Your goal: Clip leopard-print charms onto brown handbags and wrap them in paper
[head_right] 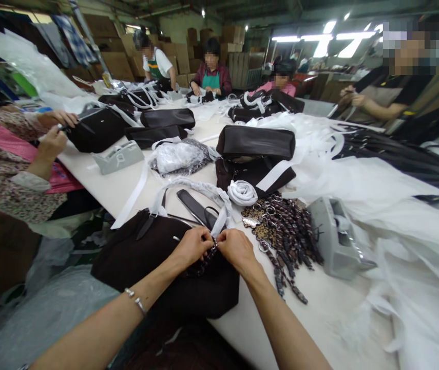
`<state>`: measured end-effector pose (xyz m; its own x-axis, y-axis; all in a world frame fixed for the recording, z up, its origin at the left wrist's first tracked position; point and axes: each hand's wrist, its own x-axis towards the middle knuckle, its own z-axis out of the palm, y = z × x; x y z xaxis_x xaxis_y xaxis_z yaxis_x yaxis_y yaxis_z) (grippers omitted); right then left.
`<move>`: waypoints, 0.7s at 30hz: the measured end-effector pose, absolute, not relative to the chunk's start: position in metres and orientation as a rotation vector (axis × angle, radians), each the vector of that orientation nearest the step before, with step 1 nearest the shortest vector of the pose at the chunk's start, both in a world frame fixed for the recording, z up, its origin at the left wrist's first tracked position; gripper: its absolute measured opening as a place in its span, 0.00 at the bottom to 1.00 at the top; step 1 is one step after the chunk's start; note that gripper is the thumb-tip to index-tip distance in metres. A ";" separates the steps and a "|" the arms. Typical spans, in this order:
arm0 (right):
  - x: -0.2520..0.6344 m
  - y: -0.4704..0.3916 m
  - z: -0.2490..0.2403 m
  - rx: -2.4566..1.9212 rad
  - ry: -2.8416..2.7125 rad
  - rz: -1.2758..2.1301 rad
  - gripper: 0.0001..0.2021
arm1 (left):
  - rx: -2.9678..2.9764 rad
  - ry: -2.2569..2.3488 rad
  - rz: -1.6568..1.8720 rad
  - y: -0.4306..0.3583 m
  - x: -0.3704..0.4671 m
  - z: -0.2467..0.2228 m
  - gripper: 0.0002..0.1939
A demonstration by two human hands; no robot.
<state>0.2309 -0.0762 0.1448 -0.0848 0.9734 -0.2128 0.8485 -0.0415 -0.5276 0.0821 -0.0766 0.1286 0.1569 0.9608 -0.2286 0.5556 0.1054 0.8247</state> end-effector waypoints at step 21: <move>0.246 -0.100 0.177 -1.616 -2.168 0.440 0.06 | 1.714 1.116 0.690 -0.072 0.076 0.146 0.11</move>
